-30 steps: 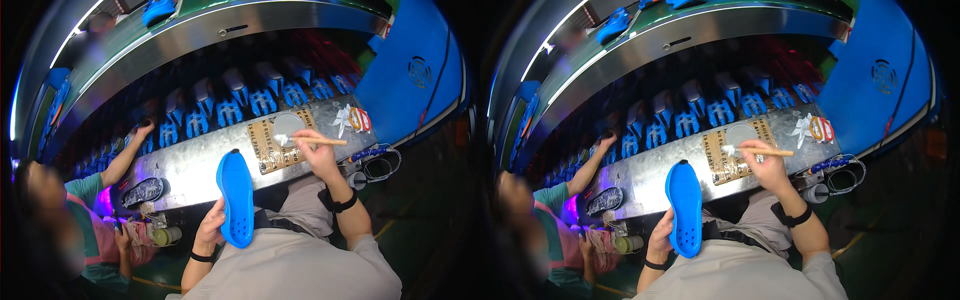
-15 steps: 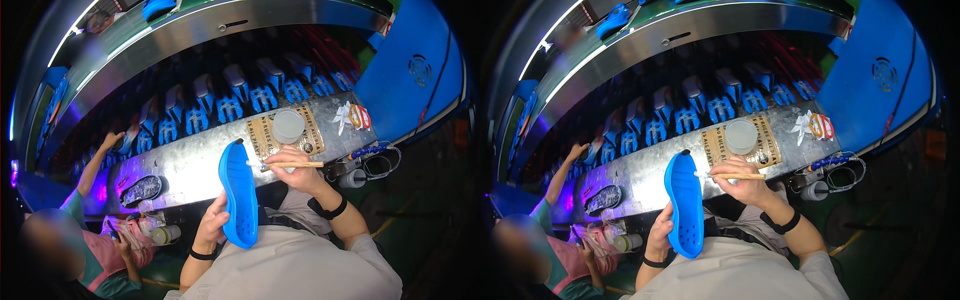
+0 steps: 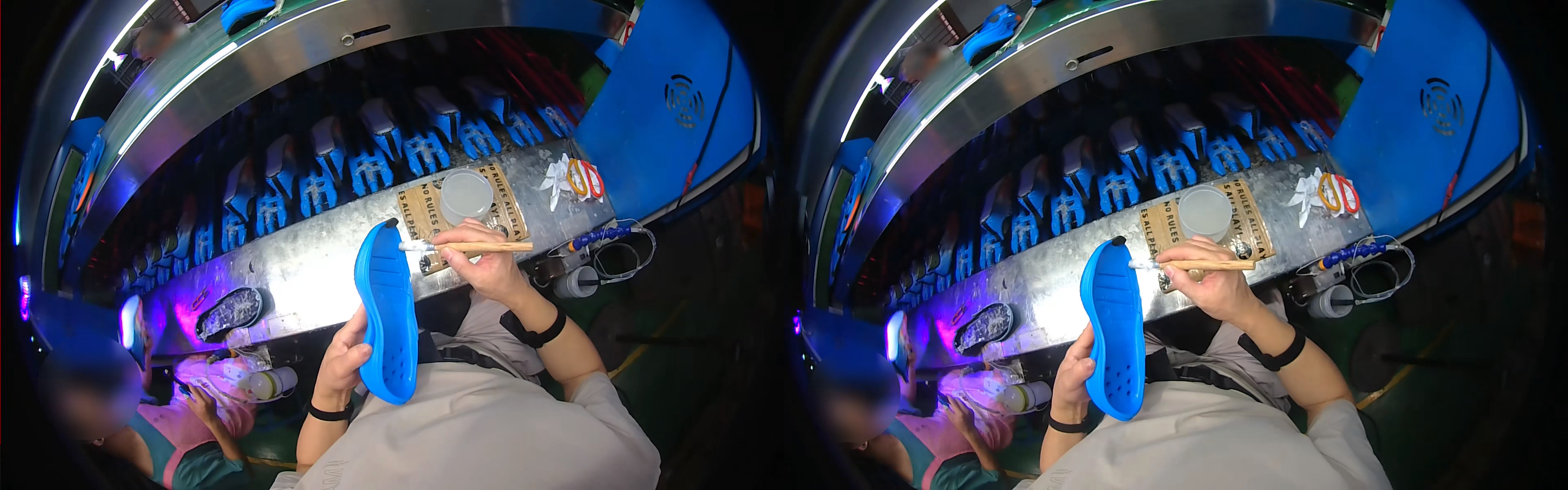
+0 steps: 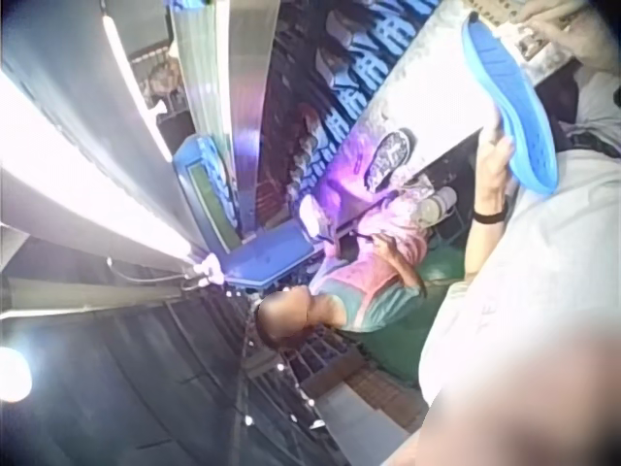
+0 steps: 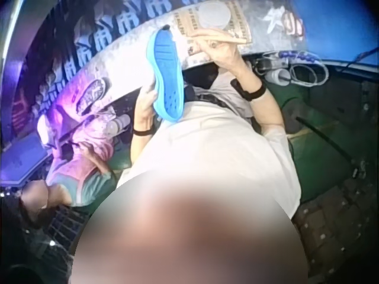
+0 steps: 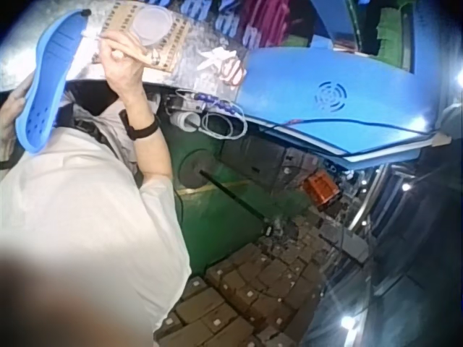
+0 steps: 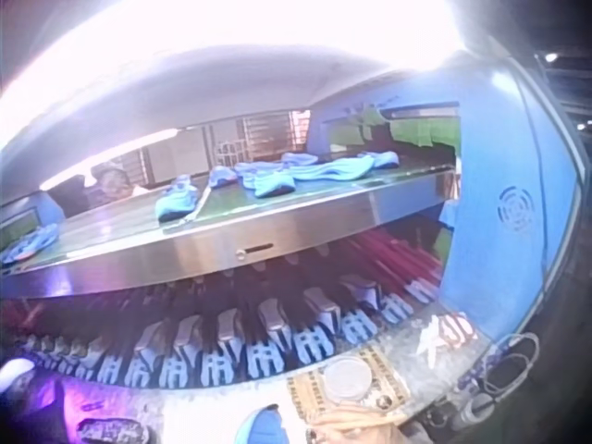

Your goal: Applying adhesive to shoe soles with a brush and placing them onto a moving conveyor belt.

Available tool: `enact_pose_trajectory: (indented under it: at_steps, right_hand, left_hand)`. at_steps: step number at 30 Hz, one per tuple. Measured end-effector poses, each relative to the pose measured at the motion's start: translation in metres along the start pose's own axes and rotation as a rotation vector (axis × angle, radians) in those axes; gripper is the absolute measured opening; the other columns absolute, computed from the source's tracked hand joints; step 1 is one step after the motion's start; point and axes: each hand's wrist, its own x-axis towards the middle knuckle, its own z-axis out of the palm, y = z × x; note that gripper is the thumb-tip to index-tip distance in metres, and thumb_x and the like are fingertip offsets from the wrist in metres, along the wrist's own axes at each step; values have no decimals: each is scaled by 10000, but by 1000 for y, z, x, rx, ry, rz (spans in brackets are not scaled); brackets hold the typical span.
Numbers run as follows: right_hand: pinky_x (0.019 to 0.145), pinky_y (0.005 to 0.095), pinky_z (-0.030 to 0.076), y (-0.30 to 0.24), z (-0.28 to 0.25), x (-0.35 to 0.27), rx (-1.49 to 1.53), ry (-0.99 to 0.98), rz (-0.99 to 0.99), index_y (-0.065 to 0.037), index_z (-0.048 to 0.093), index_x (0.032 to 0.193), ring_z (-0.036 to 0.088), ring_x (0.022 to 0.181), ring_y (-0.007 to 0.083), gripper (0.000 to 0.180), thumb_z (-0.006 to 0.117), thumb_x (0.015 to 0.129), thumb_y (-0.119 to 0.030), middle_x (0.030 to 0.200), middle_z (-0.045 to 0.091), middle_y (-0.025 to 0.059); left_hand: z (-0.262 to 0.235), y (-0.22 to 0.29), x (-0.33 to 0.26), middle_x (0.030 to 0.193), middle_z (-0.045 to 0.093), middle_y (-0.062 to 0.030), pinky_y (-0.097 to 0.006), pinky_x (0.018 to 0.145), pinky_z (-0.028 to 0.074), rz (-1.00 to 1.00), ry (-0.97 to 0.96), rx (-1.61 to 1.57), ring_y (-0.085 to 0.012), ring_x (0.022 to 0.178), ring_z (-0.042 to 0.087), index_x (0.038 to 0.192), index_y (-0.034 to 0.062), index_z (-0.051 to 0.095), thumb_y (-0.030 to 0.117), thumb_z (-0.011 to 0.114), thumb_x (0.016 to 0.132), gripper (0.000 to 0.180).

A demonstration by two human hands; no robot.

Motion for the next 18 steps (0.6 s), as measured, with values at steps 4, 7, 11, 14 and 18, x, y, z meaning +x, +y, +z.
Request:
enact_pose_trajectory:
  at_steps: [4,7,11,14,18]
  right_hand:
    - [808,373,488,-2,2,-1,-4,-18,-30,-33,721,953,650,776,242,130,696,847,-104,880,723,93]
    - [798,370,486,-6,4,-7,27,-88,-54,-33,721,948,646,776,242,128,698,836,-90,857,718,88]
    - [762,356,484,-12,5,-10,87,-162,-70,-27,718,926,633,761,238,124,705,813,-73,814,701,82]
    - [757,354,481,-17,4,-11,110,-199,-77,-25,716,912,628,752,231,117,705,803,-64,799,693,78]
    - [754,359,467,-25,-1,-14,117,-255,-59,-32,713,888,612,723,223,100,695,791,-49,772,679,67]
  left_hand:
    - [2,4,-1,1449,501,-182,-390,1071,464,1,17,-5,-267,1265,577,1558,-39,221,420,731,821,1007]
    - [1,8,-2,1436,514,-185,-390,1059,475,28,83,13,-269,1251,588,1557,-34,231,424,735,815,1007]
    - [-3,14,0,1488,445,-205,-399,1098,426,54,15,21,-291,1310,527,1564,-50,196,336,715,846,967]
    - [-4,13,0,1495,437,-214,-403,1105,418,71,17,47,-296,1321,519,1565,-50,193,317,713,841,964]
    - [-3,12,-1,1497,436,-215,-408,1115,407,90,41,59,-300,1334,509,1567,-49,182,307,712,841,967]
